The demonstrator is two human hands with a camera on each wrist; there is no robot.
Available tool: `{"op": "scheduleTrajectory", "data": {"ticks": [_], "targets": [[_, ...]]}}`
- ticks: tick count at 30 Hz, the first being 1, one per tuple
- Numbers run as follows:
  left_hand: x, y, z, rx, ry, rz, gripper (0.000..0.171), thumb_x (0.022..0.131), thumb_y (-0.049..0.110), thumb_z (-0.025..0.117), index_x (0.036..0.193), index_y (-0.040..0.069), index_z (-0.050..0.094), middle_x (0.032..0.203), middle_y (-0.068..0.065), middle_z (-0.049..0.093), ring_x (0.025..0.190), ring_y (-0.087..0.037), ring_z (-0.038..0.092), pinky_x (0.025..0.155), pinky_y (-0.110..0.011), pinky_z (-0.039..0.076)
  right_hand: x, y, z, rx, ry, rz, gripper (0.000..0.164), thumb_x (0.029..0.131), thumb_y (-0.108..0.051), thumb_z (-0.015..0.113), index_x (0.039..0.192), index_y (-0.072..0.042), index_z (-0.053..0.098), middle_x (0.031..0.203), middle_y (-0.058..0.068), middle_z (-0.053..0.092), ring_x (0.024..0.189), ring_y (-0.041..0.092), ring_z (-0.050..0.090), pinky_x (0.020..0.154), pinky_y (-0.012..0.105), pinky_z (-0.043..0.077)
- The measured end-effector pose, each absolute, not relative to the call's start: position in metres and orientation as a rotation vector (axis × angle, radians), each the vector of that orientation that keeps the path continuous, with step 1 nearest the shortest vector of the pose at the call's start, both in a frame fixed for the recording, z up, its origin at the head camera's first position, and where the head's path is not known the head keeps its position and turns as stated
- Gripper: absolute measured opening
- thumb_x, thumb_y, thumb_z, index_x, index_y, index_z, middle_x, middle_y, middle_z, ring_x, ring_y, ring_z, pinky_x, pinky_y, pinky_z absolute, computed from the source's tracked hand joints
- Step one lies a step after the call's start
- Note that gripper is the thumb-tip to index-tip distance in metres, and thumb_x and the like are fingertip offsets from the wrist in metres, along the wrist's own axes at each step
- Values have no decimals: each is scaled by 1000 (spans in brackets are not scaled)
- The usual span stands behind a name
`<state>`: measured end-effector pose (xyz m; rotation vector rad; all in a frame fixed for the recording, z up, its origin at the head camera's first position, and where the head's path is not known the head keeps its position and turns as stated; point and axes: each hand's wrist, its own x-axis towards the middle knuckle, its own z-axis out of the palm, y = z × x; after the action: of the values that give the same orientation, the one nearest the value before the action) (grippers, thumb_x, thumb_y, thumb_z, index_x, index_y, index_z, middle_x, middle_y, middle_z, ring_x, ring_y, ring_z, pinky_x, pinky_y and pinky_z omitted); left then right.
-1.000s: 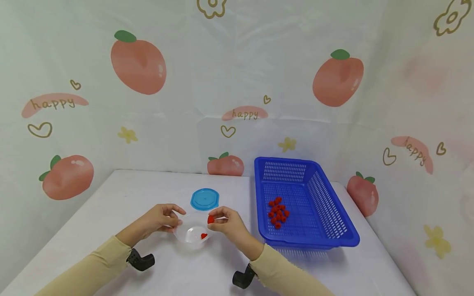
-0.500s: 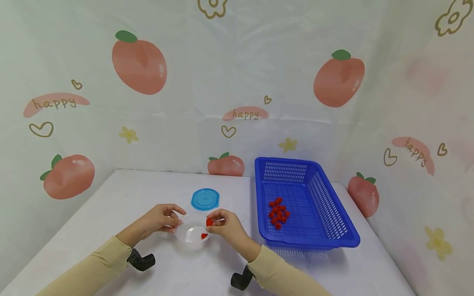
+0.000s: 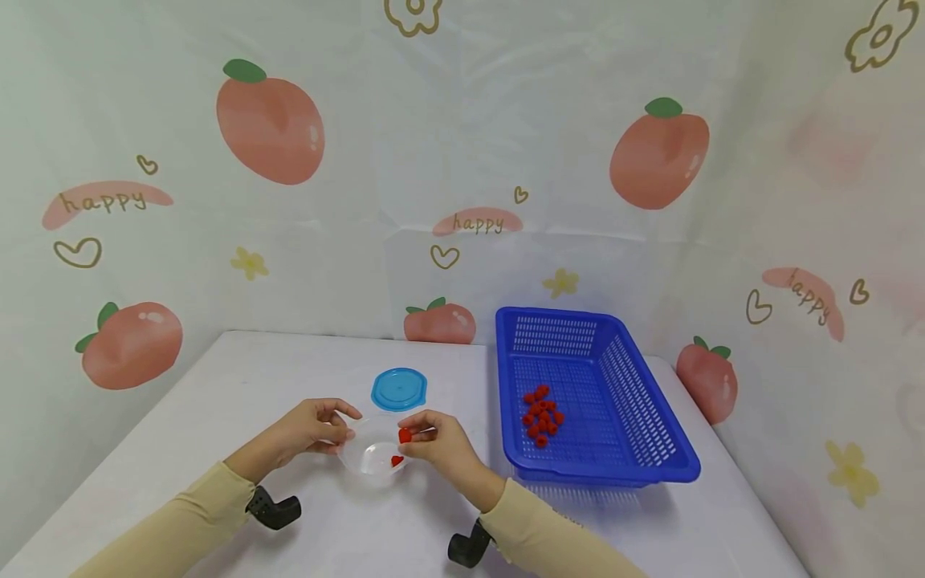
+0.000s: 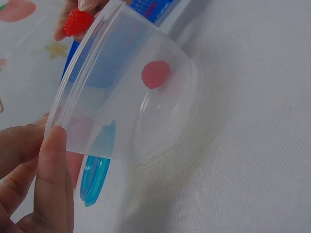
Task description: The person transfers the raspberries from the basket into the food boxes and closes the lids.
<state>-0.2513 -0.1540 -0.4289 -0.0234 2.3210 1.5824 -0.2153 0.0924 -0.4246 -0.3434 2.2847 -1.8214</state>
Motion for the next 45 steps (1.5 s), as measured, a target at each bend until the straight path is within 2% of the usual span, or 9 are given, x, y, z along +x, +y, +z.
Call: {"op": "scheduleTrajectory", "data": {"ticks": [17,25,45], "targets": [[-252,-153,-429,-43,2329,1568,31,84,6,72,114,6,65,83,-9,64,66,-18,62,64,-28,58,-214,92,-424,-339,2306,-1794,33,82,-3,74,113,3,65,106,11,67,87,13,60,80,29,58],[-252,-154,-429,-34,2312,1578,32,84,4,72,115,4,64,81,-9,64,65,-18,62,64,-28,58,-214,92,-424,-356,2276,-1823,32,83,0,72,114,7,63,107,25,61,86,13,60,80,29,58],[-252,-153,-429,-44,2329,1567,32,84,4,71,115,4,65,83,-9,64,66,-18,62,64,-28,58,-214,93,-425,-360,2255,-1843,33,83,1,71,114,8,63,104,22,61,84,13,59,79,27,57]]}}
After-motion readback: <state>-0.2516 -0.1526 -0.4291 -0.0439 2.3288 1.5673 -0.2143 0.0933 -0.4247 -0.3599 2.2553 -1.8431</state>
